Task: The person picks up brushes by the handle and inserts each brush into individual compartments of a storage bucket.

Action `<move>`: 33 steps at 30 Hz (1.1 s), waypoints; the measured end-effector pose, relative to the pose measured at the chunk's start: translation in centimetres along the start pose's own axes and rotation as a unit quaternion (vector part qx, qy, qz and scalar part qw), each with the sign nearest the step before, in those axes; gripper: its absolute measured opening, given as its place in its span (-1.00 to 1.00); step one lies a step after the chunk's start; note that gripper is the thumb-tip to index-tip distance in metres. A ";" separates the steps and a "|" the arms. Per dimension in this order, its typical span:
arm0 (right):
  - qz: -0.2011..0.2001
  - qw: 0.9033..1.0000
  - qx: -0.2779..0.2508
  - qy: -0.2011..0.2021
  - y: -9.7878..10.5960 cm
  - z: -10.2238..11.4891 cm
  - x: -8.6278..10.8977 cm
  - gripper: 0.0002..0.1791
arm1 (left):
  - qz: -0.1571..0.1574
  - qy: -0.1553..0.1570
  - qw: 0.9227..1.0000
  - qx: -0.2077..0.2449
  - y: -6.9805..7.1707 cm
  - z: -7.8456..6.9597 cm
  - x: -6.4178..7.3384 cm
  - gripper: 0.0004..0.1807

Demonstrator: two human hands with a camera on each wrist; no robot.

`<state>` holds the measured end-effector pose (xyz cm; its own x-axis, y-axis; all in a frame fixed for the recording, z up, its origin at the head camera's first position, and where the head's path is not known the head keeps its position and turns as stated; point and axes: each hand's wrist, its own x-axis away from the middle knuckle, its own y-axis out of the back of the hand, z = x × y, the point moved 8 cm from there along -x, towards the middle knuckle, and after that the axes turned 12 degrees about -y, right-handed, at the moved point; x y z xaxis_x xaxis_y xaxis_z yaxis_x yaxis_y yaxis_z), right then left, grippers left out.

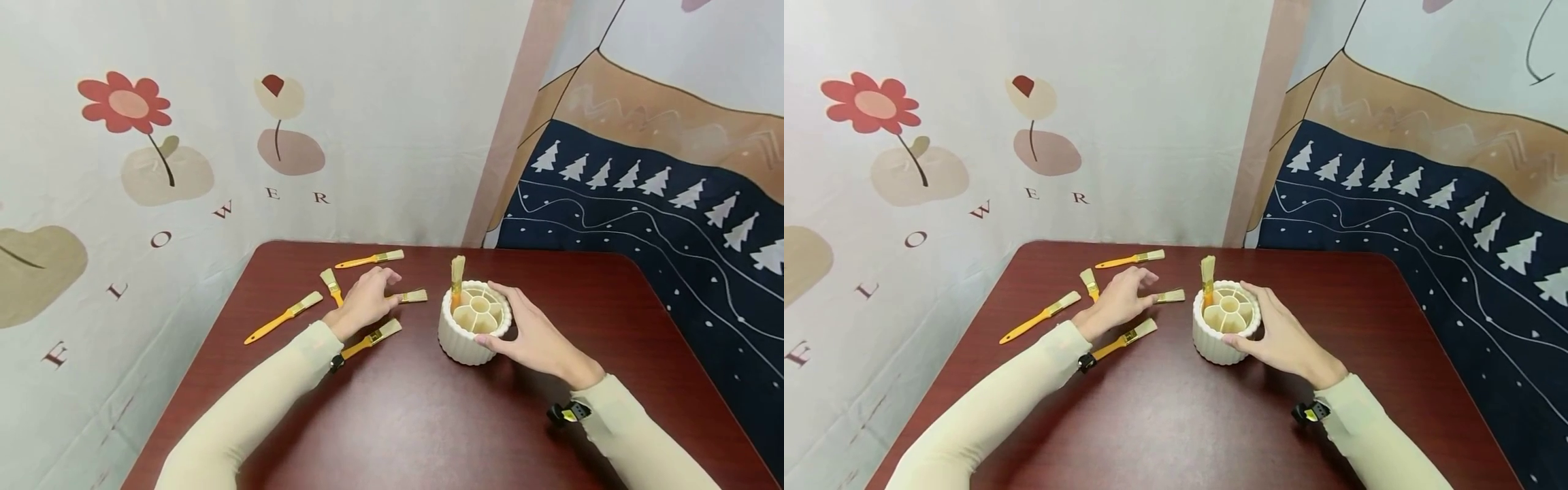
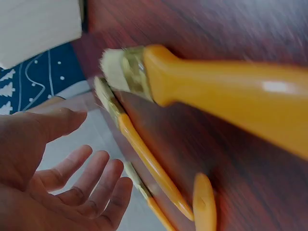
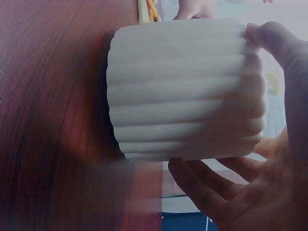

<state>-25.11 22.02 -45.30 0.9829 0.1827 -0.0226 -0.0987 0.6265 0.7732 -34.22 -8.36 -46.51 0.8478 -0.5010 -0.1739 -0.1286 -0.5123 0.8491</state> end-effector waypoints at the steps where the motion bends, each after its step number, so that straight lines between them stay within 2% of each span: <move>1: -0.001 1.000 0.000 -0.001 0.0 0.0 0.0 0.23 | 0.003 0.003 1.000 -0.004 0.1 0.2 0.0 -0.50; 6: -0.011 1.000 0.000 -0.007 0.0 0.2 0.2 0.22 | 0.023 0.014 0.999 -0.026 -0.3 1.0 -0.2 -0.49; 13: -0.029 0.999 0.010 -0.033 -0.3 0.5 0.7 0.25 | 0.057 0.006 0.997 -0.056 -1.6 1.1 -0.5 -0.55; 19: -0.037 0.998 0.011 -0.053 -0.8 1.1 1.2 0.30 | 0.052 0.006 0.995 -0.080 -1.8 1.3 -0.7 -0.64; 27: -0.072 0.994 0.011 -0.085 -0.5 1.9 1.8 0.31 | 0.047 -0.002 0.995 -0.083 -1.6 0.9 -1.2 -0.72; 33: -0.096 0.989 0.010 -0.112 -0.7 1.8 2.0 0.30 | 0.052 -0.001 0.995 -0.082 -2.1 1.1 -1.4 -0.77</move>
<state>-22.78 20.57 -44.70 0.9932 -0.1121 -0.0310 0.0941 0.6183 0.7803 -35.70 -7.38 -48.57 0.8329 -0.5472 -0.0829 -0.1294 -0.3382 0.9321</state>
